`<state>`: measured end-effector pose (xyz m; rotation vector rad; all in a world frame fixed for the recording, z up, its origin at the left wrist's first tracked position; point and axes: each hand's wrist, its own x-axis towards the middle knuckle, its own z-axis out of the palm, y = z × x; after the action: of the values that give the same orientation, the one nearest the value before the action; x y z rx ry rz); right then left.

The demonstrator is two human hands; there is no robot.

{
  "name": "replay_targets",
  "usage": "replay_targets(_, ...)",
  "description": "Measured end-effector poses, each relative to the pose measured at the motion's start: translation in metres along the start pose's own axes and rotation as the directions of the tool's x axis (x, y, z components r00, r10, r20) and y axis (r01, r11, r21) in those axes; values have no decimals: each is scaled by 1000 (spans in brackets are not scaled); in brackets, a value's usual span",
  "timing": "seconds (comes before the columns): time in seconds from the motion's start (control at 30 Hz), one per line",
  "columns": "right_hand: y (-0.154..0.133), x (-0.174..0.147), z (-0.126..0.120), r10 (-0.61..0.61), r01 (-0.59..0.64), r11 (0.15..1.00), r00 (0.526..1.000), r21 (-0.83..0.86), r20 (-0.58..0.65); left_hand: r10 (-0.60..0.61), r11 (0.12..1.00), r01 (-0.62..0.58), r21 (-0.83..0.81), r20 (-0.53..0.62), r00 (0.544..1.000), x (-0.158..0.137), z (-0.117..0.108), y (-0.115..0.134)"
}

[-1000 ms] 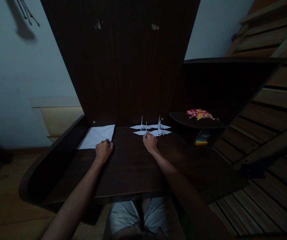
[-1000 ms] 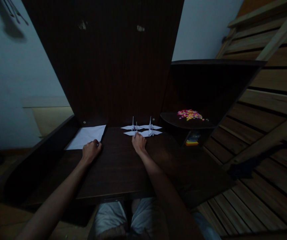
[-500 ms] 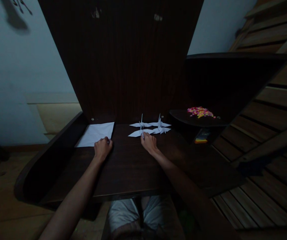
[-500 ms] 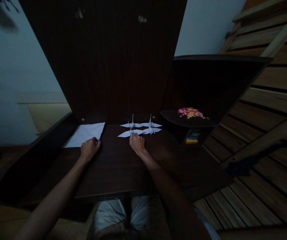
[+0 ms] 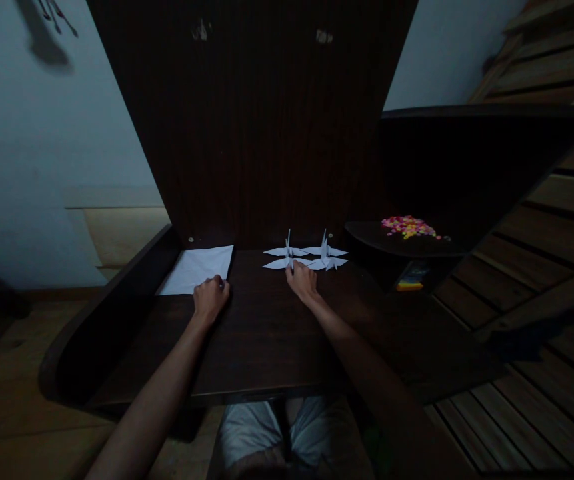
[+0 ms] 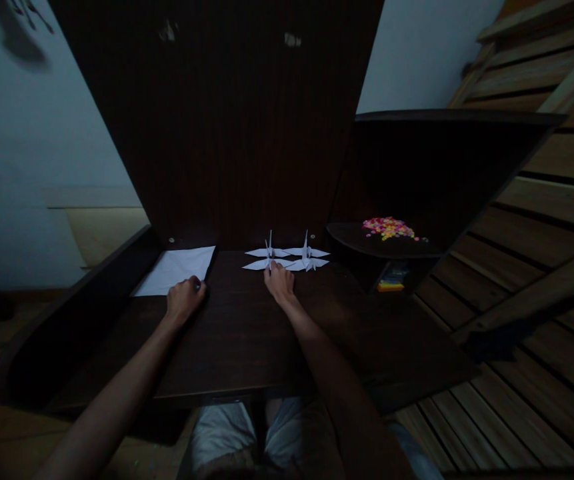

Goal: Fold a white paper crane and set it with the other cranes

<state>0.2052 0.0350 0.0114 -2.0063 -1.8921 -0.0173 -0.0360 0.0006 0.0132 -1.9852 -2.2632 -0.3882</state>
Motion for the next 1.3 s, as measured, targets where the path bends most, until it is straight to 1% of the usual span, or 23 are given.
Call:
replay_targets(0.13,0,0,0,22,-22,1000,1000,11,1,2,1000,-2,1,3,1000,0,-1,0)
replay_targets(0.33,4,-6,-1,54,-52,996,998,74,-31,1,1000,-1,6,8,1000,-1,-3,1)
replay_targets(0.4,10,-10,-1,39,-33,995,997,92,-66,1,1000,-1,11,19,1000,-1,-4,1)
replay_targets(0.47,19,-14,-1,27,-12,994,989,104,-143,0,1000,-1,15,28,1000,-1,-5,2)
replay_targets(0.53,33,-16,-3,41,-10,993,965,119,-261,-1,1000,1,14,32,999,-1,-6,2)
replay_targets(0.6,48,-16,-6,73,-23,990,927,139,-367,-3,1000,3,12,29,1000,-1,-6,2)
replay_targets(0.7,71,-12,-10,146,-66,981,866,180,-478,-8,1000,7,10,26,1000,-1,-6,3)
replay_targets(0.73,77,-10,-11,143,-60,983,846,175,-513,-6,1000,6,8,26,1000,-1,-6,3)
replay_targets(0.77,83,-8,-12,117,-39,987,836,156,-536,-4,1000,4,6,26,1000,-1,-6,2)
replay_targets(0.83,91,-4,-10,85,-21,992,836,123,-542,3,1000,-3,3,24,1000,-1,-5,2)
replay_targets(0.93,99,2,-5,63,5,991,864,134,-500,7,1000,-7,4,18,1000,-1,-4,1)
replay_targets(1.07,103,8,5,3,84,982,890,170,-456,0,1000,0,7,25,1000,-1,-4,1)
replay_targets(1.3,105,15,13,-37,132,974,895,184,-444,5,1000,-5,14,16,1000,-2,-4,1)
